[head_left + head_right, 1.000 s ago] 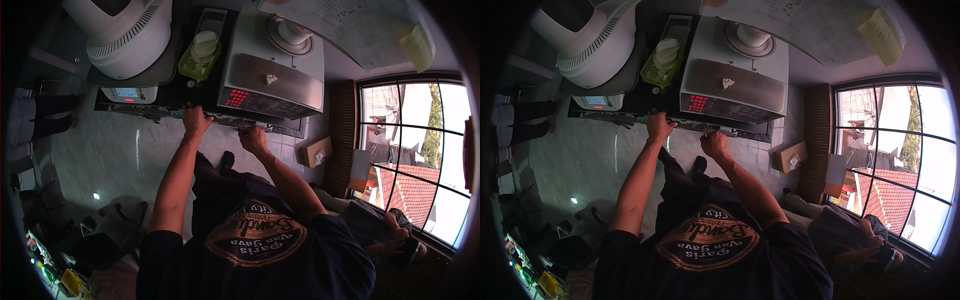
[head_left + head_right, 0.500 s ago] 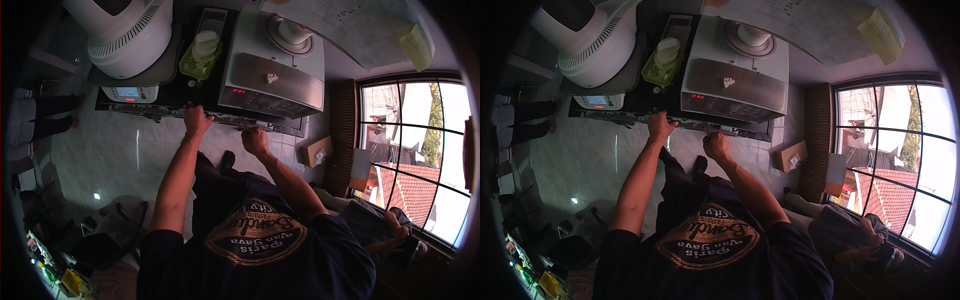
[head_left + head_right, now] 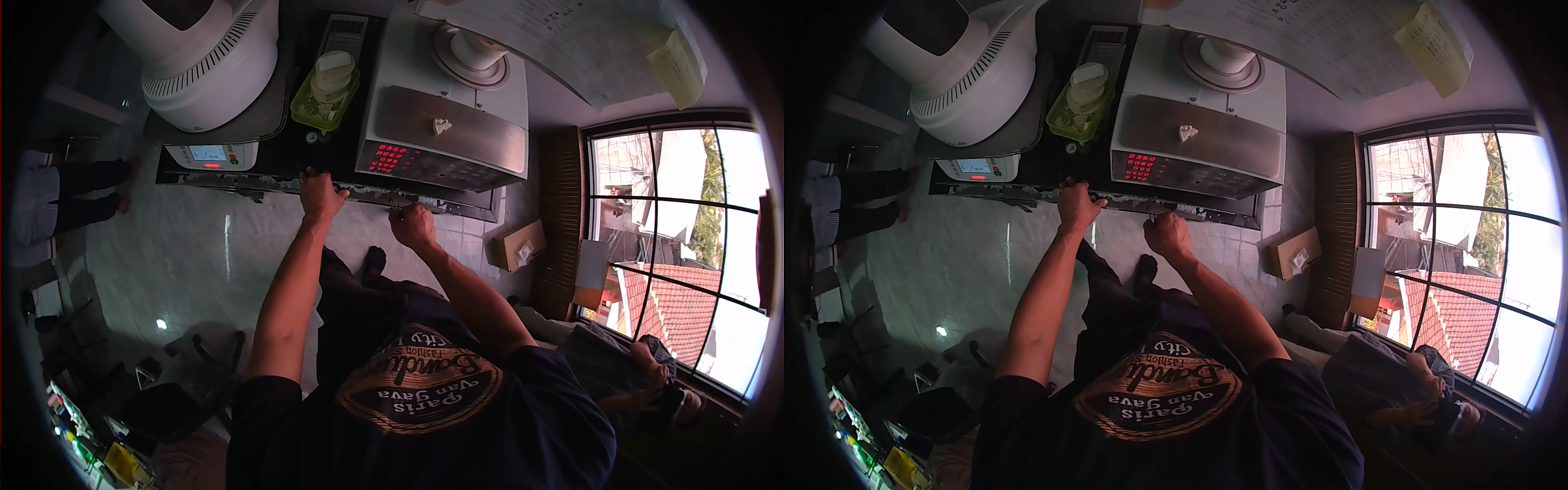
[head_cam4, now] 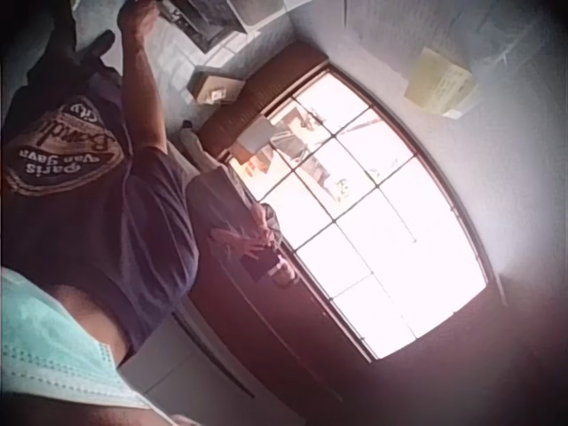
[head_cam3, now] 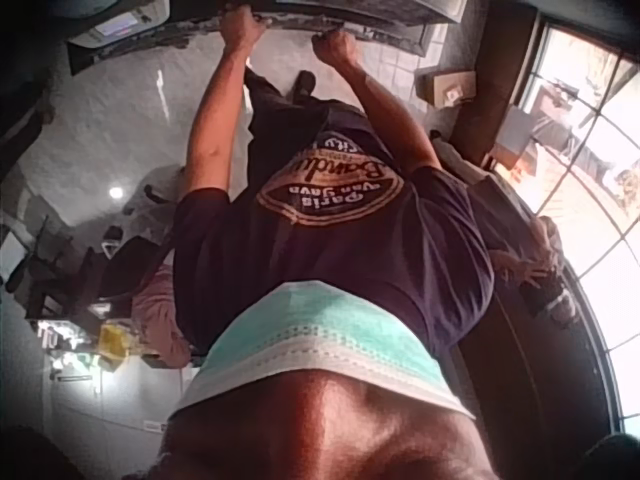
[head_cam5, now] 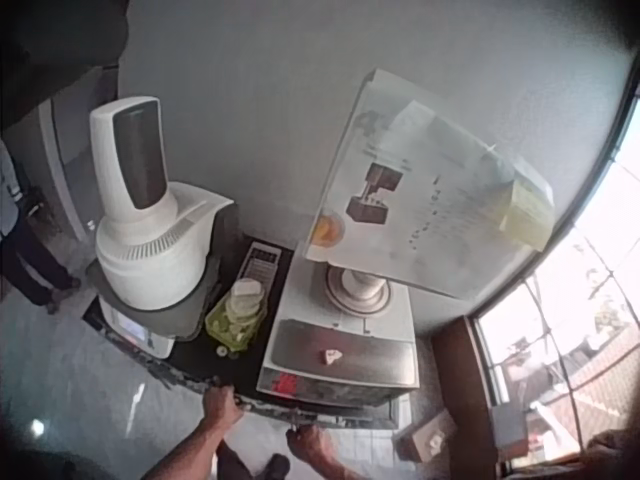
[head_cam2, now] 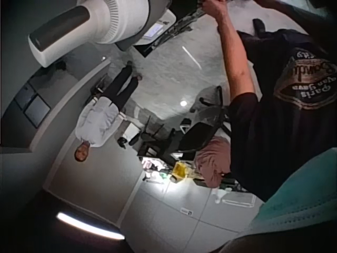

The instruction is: The person operates a dental machine, walks to a workbench, and cleans and carves a dental cast model using a brush, tweezers, and a carving tool.

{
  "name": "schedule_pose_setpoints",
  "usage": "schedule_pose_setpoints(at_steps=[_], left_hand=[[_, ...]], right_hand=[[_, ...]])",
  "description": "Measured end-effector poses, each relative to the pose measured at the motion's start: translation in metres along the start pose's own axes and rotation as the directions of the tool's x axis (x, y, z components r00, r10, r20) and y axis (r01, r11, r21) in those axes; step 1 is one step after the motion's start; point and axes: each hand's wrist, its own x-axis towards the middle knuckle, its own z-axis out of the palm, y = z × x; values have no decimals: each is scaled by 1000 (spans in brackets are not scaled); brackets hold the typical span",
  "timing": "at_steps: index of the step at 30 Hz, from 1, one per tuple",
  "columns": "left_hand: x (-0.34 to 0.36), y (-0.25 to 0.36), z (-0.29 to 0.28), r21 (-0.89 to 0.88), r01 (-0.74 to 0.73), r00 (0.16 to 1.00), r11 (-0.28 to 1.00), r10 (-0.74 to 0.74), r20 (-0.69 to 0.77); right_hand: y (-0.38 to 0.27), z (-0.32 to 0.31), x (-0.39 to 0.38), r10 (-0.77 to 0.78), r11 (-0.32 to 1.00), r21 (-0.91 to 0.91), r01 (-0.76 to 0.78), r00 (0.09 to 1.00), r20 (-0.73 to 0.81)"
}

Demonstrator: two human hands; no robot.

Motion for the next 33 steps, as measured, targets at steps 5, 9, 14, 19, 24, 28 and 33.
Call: schedule_pose_setpoints(at_steps=[5, 9, 14, 19, 24, 28, 33], left_hand=[[0, 0, 2, -27, 12, 1000, 1000, -12, -11], [-1, 1, 1, -9, 13, 999, 1000, -13, -31], [0, 1, 2, 5, 18, 1000, 1000, -18, -22], [0, 3, 1, -7, 29, 1000, 1000, -29, 1], [0, -2, 5, -13, 27, 1000, 1000, -27, -15], [0, 3, -4, -15, 42, 998, 999, -41, 41], [-2, -1, 3, -18, 50, 998, 999, -49, 51]], right_hand=[[-13, -9, 0, 44, 999, -26, -42, 998, 41], [-12, -9, 2, -17, 998, -67, 20, 999, 44], [-2, -5, 2, -76, 996, -48, 78, 996, 42], [1, -5, -4, -139, 990, 10, 140, 987, -85], [5, -8, -8, -153, 988, 1, 153, 986, -59], [15, -4, -9, -206, 972, 85, 218, 969, -135], [15, -1, -12, -205, 974, 54, 218, 961, -187]])
